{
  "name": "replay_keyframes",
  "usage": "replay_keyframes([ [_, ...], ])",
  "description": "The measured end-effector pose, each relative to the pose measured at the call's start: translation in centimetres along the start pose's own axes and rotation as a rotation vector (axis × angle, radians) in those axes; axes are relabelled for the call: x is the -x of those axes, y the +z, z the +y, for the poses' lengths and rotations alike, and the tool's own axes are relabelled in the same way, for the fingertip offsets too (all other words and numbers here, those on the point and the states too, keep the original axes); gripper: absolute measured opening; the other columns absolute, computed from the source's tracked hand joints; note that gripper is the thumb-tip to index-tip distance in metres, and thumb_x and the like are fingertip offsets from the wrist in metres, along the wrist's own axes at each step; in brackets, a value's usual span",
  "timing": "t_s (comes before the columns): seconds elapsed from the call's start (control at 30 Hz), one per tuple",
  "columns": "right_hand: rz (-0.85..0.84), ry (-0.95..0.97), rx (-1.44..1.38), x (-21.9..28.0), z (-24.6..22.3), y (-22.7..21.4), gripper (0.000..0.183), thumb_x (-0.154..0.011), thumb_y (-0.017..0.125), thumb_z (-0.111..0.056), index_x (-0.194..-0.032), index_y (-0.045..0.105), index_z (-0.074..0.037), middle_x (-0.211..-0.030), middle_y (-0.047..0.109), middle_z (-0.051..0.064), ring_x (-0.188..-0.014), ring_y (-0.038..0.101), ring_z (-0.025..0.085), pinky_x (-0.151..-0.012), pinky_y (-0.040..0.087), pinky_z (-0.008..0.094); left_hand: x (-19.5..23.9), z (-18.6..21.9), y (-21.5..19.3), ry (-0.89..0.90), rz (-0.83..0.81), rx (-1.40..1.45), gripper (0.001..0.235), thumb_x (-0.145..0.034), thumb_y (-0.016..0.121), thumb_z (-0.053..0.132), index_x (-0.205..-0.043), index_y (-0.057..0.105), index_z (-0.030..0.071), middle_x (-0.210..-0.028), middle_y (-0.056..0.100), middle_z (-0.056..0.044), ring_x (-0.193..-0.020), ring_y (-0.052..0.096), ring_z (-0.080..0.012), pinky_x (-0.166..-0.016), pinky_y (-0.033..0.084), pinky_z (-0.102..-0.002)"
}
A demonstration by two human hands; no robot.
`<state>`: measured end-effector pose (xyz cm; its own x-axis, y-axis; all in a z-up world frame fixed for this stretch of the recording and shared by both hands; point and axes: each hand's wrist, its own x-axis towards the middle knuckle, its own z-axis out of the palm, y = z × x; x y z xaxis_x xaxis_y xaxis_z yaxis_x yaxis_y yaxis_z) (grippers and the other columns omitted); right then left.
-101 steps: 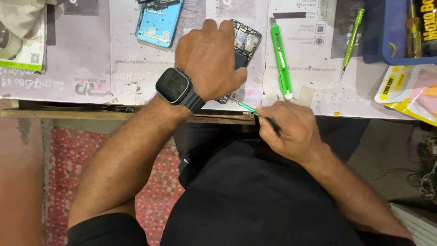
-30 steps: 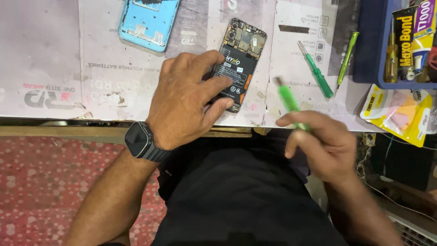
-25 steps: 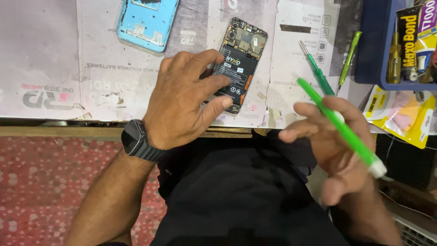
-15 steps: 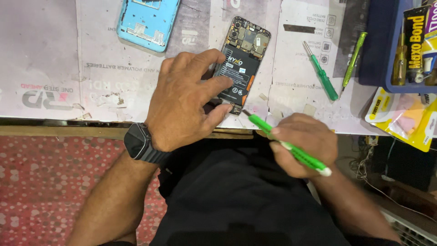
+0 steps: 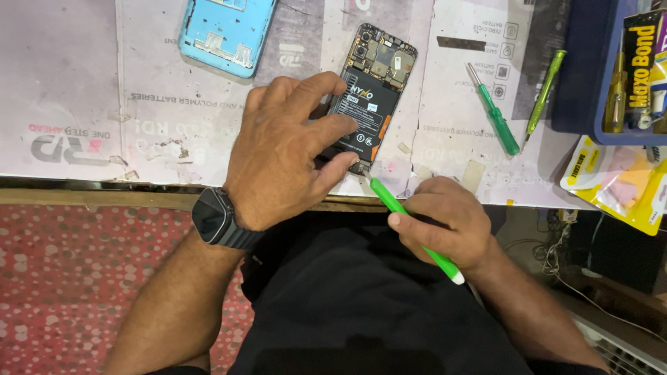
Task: The person disassembles a smartphone using a green utility knife and a screwdriver. They remove the battery, disconnect internal cables, and separate the screen assembly from the frame. The person then uses the knife to pry open the device and carefully detaches components.
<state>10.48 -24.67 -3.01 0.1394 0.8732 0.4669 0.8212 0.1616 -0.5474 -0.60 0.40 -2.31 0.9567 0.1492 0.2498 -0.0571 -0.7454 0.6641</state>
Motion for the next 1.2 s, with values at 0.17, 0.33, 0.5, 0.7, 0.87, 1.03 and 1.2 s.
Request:
replay_keyframes([
  [0.17,0.002,-0.007,0.037,-0.16,0.04,0.09,0.036,-0.077,0.085,0.003,-0.109,0.072,-0.007,-0.097,0.062,0.008,-0.077,0.063,0.026,-0.065,0.054,0.037,-0.01,-0.01,0.03,0.007,0.002,-0.009,0.035,-0.080,0.087,0.026,-0.110,0.077,0.012,-0.137,0.059,-0.007,-0.116,0.053,-0.0283,-0.102,0.038,-0.048],
  [0.33,-0.003,-0.007,0.041,-0.21,-0.04,0.12,0.036,-0.077,0.087,0.002,-0.108,0.073,-0.007,-0.098,0.062,0.007,-0.076,0.062,0.024,-0.063,0.052,0.036,-0.04,0.00,0.06,0.003,-0.003,-0.009,0.035,-0.079,0.087,0.027,-0.110,0.077,0.012,-0.137,0.059,-0.007,-0.115,0.053,-0.0280,-0.102,0.038,-0.047],
  [0.5,-0.046,-0.054,0.051,-0.34,0.07,-0.10,0.033,-0.077,0.083,-0.003,-0.108,0.073,-0.006,-0.099,0.062,0.008,-0.076,0.061,0.024,-0.062,0.050,0.037,-0.03,-0.04,0.00,0.009,-0.004,-0.012,0.035,-0.080,0.087,0.027,-0.110,0.077,0.012,-0.137,0.059,-0.007,-0.115,0.053,-0.0279,-0.101,0.038,-0.047],
  [0.7,-0.040,-0.150,0.140,-0.41,0.19,0.29,0.029,-0.081,0.081,-0.008,-0.109,0.073,-0.006,-0.102,0.059,0.009,-0.080,0.059,0.022,-0.066,0.050,0.037,-0.12,0.09,-0.02,0.003,-0.006,-0.014,0.035,-0.079,0.087,0.027,-0.109,0.077,0.012,-0.136,0.059,-0.007,-0.115,0.054,-0.0280,-0.101,0.038,-0.047],
  [0.87,-0.049,-0.161,0.176,-0.28,0.15,0.36,0.031,-0.080,0.081,-0.008,-0.110,0.074,-0.006,-0.102,0.058,0.009,-0.079,0.057,0.022,-0.066,0.050,0.037,-0.11,0.07,-0.06,0.005,-0.013,-0.015,0.033,-0.081,0.086,0.026,-0.109,0.077,0.012,-0.136,0.059,-0.007,-0.114,0.054,-0.0277,-0.101,0.038,-0.046],
  [1.03,-0.045,-0.156,0.179,-0.30,0.11,0.26,0.032,-0.080,0.081,-0.008,-0.111,0.074,-0.007,-0.103,0.058,0.008,-0.080,0.058,0.022,-0.066,0.050,0.036,-0.19,0.21,-0.17,0.001,-0.026,-0.021,0.033,-0.081,0.086,0.027,-0.108,0.077,0.011,-0.136,0.059,-0.007,-0.112,0.054,-0.0266,-0.100,0.038,-0.046],
  [1.2,-0.026,-0.184,0.183,-0.29,0.24,0.48,0.030,-0.079,0.081,-0.009,-0.109,0.075,-0.006,-0.103,0.058,0.008,-0.080,0.058,0.022,-0.066,0.050,0.037,-0.20,0.20,-0.19,0.003,-0.034,-0.029,0.034,-0.080,0.086,0.027,-0.108,0.076,0.011,-0.136,0.058,-0.007,-0.112,0.053,-0.0267,-0.100,0.038,-0.047],
])
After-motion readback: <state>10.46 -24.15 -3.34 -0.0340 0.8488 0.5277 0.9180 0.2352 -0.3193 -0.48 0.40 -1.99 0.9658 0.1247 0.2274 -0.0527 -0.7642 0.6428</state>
